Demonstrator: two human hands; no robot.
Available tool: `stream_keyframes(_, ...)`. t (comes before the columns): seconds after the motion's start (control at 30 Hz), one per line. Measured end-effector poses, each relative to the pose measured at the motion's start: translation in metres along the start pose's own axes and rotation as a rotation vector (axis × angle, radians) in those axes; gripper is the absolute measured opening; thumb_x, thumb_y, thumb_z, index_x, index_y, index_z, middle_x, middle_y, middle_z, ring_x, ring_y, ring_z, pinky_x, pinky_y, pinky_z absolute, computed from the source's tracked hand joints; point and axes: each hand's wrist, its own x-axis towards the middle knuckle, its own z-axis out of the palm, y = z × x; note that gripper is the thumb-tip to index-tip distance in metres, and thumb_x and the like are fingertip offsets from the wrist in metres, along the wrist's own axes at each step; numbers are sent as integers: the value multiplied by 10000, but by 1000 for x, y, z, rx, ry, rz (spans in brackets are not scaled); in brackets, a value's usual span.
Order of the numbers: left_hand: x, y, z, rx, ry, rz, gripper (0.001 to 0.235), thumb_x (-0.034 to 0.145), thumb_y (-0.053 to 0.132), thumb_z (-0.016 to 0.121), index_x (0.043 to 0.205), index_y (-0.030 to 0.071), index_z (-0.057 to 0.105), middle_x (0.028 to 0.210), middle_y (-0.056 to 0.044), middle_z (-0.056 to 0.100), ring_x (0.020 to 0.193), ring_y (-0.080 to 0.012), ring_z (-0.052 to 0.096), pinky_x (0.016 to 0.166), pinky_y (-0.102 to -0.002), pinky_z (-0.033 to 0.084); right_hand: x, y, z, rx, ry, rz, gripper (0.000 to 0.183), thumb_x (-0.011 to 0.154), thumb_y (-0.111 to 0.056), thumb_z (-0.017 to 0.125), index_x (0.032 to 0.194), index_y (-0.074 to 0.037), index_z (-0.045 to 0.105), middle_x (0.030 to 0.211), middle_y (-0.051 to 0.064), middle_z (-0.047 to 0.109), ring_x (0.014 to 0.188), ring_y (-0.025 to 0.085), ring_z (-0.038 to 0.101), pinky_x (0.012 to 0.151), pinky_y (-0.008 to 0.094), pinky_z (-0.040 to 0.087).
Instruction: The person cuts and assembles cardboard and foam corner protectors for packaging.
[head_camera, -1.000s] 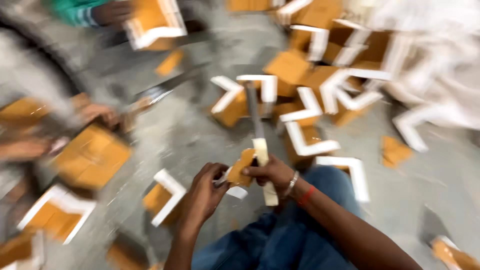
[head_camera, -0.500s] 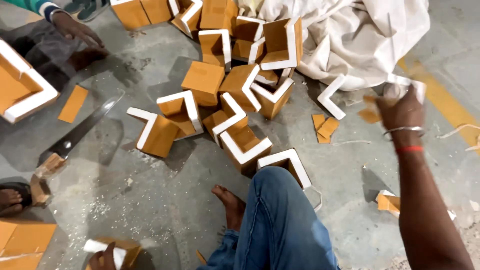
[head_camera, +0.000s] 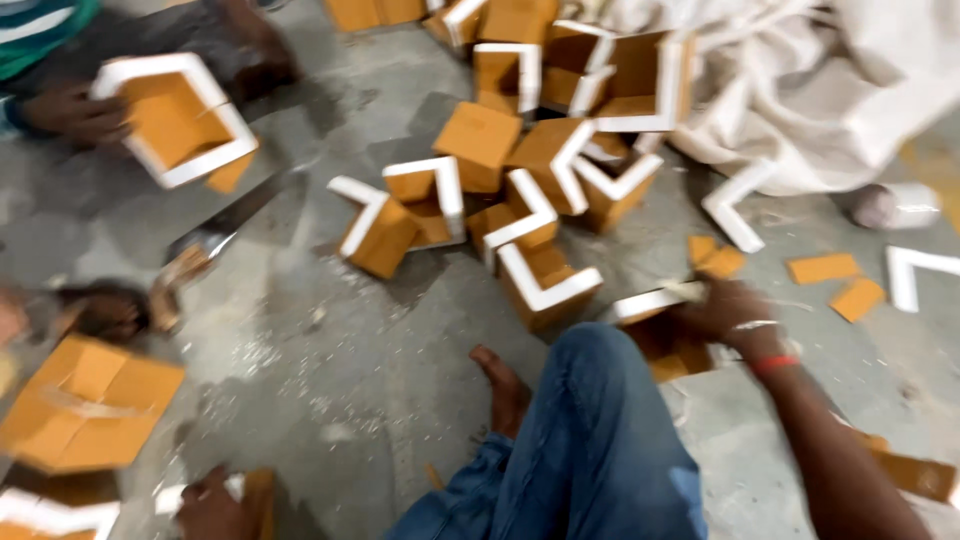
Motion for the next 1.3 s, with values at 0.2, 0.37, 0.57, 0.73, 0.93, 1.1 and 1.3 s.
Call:
stream_keyframes(0.2,0,46,-102,-264,-167,-371,531,914,217,659,1437,250,577,1537,-183,402,1337,-455,483,995,-518,553,83,100,-30,72,600,-217,624,826,-421,772,1316,-90,572,1060,213,633,953,314,620,855,423,517)
stream_keyframes(0.37,-6,58,-135,-125,-93,-375,671,849,455,789,1392,136,557,1538,-189,382,1452,-381,369,1116,-538,438,-20,-103,-99,630,463,-864,465,940,-50,694,1381,52,588,1224,208,706,1106,265,688,921,376,547)
stream_keyframes(0.57,-17,125,-282,-1320,3,330,841,822,540,766,1493,139,456,1565,-117,437,1442,-314,430,1121,-469,410,4,-311,64,655,-342,-1190,421,906,-239,751,1284,-66,688,1152,104,756,1056,215,709,911,348,560)
stream_keyframes(0.73,-19,123,-292,-1319,-217,231,844,767,551,779,1473,163,529,1493,-100,554,1382,-281,514,1094,-438,458,-31,-385,141,869,-812,-857,560,870,-208,696,1409,-88,606,955,72,722,669,110,525,582,279,457)
stream_keyframes(0.93,-9,124,-278,-1270,-286,-8,703,765,463,772,1348,100,619,1202,-117,749,1104,-279,727,944,-435,571,-45,-404,175,807,-826,-651,558,876,-243,679,1390,-33,626,865,75,695,505,101,462,435,282,352)
stream_keyframes(1.1,17,126,-197,-862,-66,-186,504,800,323,768,1226,61,706,1127,-226,744,1070,-387,708,941,-468,560,-37,-396,221,750,-366,-917,618,880,-356,791,1320,10,559,1015,142,738,896,210,715,749,373,561)
stream_keyframes(1.3,17,116,-229,-761,-133,-295,436,812,327,759,1147,51,716,1148,-218,735,1096,-383,699,993,-474,531,-105,-370,168,496,-96,-994,319,1037,-292,527,1113,9,598,968,290,700,918,484,644,783,557,506)
